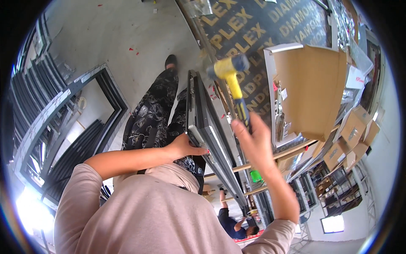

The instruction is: Assembling hardware components and hinges onto a black metal window or door frame using tools.

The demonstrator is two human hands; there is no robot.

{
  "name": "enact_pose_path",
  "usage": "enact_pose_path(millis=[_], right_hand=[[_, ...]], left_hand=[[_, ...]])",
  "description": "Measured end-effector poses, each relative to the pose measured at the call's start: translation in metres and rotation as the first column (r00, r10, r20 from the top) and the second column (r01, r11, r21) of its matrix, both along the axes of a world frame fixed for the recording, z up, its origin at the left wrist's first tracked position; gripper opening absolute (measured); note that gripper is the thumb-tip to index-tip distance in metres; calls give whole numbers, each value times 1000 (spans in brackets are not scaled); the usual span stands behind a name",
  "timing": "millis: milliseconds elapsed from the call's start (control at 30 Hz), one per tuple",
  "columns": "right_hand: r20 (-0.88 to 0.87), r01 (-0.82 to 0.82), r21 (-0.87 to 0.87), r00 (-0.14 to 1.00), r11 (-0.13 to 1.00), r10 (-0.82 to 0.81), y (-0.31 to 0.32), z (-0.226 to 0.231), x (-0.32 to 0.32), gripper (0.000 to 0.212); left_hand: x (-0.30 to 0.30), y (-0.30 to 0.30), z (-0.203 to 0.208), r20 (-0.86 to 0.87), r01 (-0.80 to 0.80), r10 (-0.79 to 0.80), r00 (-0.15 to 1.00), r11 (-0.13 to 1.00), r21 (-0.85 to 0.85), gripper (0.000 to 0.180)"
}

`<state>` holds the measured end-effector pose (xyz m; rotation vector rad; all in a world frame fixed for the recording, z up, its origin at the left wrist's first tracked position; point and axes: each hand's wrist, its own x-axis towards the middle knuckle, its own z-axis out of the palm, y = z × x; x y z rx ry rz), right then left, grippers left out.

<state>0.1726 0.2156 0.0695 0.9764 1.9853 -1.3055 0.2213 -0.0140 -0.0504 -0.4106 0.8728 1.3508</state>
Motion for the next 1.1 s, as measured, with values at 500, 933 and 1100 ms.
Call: enact_pose_path(millis=[500, 933, 1100], right_hand=[[-62, 232, 142, 972, 962, -225, -48, -10, 93, 35], [-68, 364, 110, 931, 925, -358, -96, -29, 105, 22], [-79, 390, 179, 921, 903, -382, -103, -39, 116, 21]], left_hand=[[-84, -26, 37, -175, 287, -315, 933, 943, -166, 50], [-92, -7, 38, -289, 479, -593, 751, 791, -380, 22], [-106, 5, 47, -150, 504, -584, 798, 782, -366, 23]])
